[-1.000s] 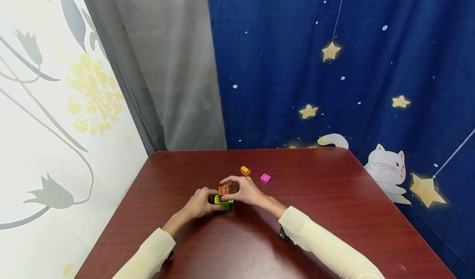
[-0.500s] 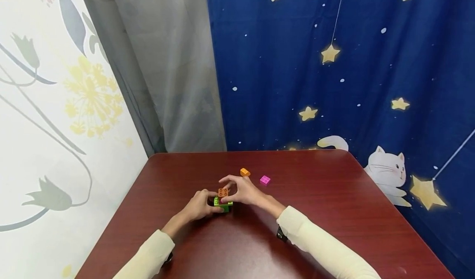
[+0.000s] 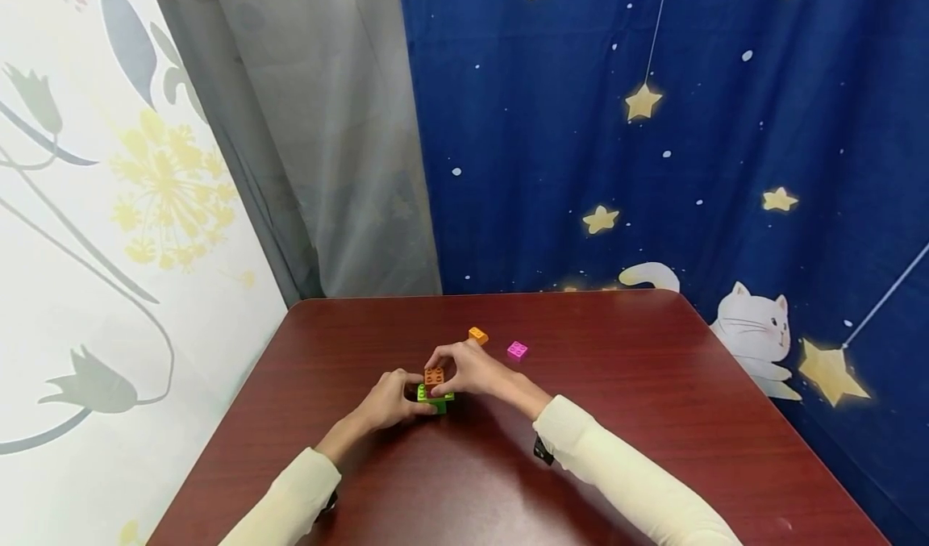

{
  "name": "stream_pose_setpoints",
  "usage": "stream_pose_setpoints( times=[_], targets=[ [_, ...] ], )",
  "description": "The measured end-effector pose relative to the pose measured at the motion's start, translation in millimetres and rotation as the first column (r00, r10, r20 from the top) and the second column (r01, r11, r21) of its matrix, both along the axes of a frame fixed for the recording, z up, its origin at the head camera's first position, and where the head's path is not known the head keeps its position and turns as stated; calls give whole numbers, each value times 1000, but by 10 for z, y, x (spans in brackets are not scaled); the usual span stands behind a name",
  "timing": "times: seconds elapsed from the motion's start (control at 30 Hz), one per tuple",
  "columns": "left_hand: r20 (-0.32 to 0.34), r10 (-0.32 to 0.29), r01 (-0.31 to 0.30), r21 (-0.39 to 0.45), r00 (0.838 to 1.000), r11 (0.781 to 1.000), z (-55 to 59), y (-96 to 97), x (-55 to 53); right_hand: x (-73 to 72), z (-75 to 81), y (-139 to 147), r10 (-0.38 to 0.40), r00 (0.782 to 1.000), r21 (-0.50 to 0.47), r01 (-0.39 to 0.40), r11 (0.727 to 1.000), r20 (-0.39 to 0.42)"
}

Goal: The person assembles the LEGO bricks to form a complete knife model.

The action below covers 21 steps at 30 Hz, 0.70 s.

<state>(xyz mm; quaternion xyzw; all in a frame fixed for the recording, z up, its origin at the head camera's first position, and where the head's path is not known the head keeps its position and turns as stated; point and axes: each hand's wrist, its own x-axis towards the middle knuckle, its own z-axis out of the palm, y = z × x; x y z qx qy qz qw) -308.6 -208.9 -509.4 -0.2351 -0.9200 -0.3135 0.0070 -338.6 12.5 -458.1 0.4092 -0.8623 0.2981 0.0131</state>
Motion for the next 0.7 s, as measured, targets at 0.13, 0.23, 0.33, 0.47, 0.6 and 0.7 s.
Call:
stream_pose_setpoints(
  times=[0.13,0.23,0.33,0.47,0.6,0.7],
  targets=[
    [2,-3,3,10,1000,1000,-1,-5,0,3,-26,0,-13,1000,-22,13,1000,12],
    [5,-11,11,19,1000,1000,-2,-6,2,-4,-74,10,-28,999,-48,30,998,34],
    [10,-16,16,19,1000,1000,-1,-4,6,-20,-136,21,-31,997,-83,37,996,68],
    [15,-19,19,12,1000,1000,8,7,6,-40,-215,35,-24,993,-145,41,989,115],
    [29,-21,21,16,999,1000,28,21,10,-33,-262,47,-20,991,-194,47,980,135],
    [26,-11,10,12,1000,1000,32,26,16,-26,-291,49,-24,990,-216,54,975,137]
  ],
)
